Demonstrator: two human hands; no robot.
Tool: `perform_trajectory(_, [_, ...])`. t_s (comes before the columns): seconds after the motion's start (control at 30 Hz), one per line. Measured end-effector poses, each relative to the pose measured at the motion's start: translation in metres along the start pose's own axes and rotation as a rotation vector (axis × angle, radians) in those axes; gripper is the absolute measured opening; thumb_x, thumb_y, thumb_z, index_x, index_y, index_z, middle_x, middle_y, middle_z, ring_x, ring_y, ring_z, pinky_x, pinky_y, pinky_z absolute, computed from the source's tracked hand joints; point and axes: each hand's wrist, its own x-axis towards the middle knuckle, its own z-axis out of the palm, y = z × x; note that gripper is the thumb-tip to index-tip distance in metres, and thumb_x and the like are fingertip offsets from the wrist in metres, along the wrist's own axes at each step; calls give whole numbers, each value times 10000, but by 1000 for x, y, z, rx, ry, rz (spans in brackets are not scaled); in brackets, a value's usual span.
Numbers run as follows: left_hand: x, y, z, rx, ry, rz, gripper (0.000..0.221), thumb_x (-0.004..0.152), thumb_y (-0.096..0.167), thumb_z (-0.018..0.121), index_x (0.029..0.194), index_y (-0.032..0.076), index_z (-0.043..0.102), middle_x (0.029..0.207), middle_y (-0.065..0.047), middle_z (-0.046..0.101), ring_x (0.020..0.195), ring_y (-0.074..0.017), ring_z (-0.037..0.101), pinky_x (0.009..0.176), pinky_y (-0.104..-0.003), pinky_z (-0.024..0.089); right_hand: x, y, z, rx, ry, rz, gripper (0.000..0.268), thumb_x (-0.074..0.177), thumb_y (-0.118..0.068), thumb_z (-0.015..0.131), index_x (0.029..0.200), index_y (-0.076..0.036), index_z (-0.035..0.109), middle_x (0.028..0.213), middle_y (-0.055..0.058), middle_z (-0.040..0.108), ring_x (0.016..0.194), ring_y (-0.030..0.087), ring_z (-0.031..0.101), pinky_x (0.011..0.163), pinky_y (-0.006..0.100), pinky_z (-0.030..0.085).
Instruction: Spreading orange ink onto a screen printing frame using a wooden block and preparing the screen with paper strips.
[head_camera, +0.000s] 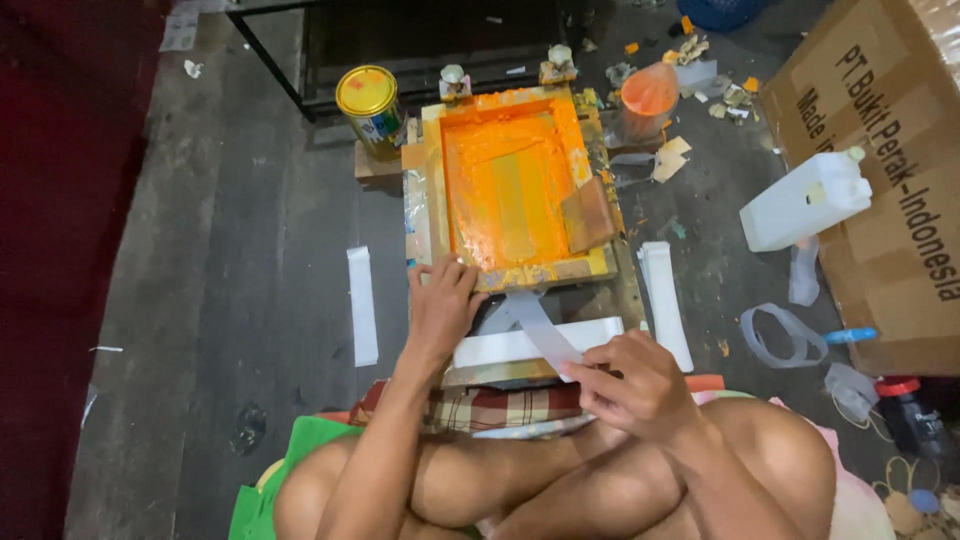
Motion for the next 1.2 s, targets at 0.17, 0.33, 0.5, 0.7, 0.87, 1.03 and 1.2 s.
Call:
perform_trajectory(0.17, [12,4,-24,-81,-30,-99,373,889,357,792,1172,125,720,1048,-22,640,1280,-204,557,1040,-486,318,-1,-1,17,-89,-69,6,162,831,-14,690,893,-133,781,795,41,629,597,202,556,592,333,485])
perform_trajectory(0.33, [9,8,-22,-111,-60,-123,371,876,321,812,1170,105,741,1037,-39,661,1313,-217,551,1068,-482,328,-3,9,48,-226,-174,86,132,847,-23,685,826,-152,709,806,9,594,659,205,570,615,336,459])
perform_trajectory(0.5, [1,10,-12,-63,-23,-106,396,834,344,825,1155,132,732,1030,-25,659,1296,-227,558,1046,-481,365,-4,22,72,-339,-236,154,190,858,-48,694,738,-169,608,749,-30,576,663,179,565,657,325,430])
perform_trajectory(0.7, [-4,13,-5,-52,-32,-111,371,838,326,833,1147,138,748,1022,-28,678,1286,-224,552,1065,-482,358,-15,30,86,-390,-288,257,172,825,-96,745,714,-185,649,791,-32,584,717,180,544,688,340,377])
perform_trajectory(0.87, [-4,13,-6,-50,-30,-111,372,837,319,840,1144,129,753,1031,-32,687,1281,-226,551,1070,-482,356,-21,35,93,-391,-321,307,107,818,-128,759,746,-182,702,818,-24,610,754,188,570,703,354,375])
perform_trajectory(1.03, [-3,14,-6,-47,-38,-120,378,831,322,841,1145,131,756,1037,-32,690,1276,-224,543,1083,-482,350,-29,33,96,-377,-355,326,25,803,-171,720,808,-186,740,847,-10,634,770,200,581,707,372,372])
perform_trajectory(1.2, [-2,15,-10,-41,-52,-123,376,833,325,842,1144,129,759,1041,-28,689,1274,-220,540,1093,-476,346,-31,19,93,-397,-428,380,210,775,-122,654,930,-160,790,856,9,635,777,207,563,702,374,353])
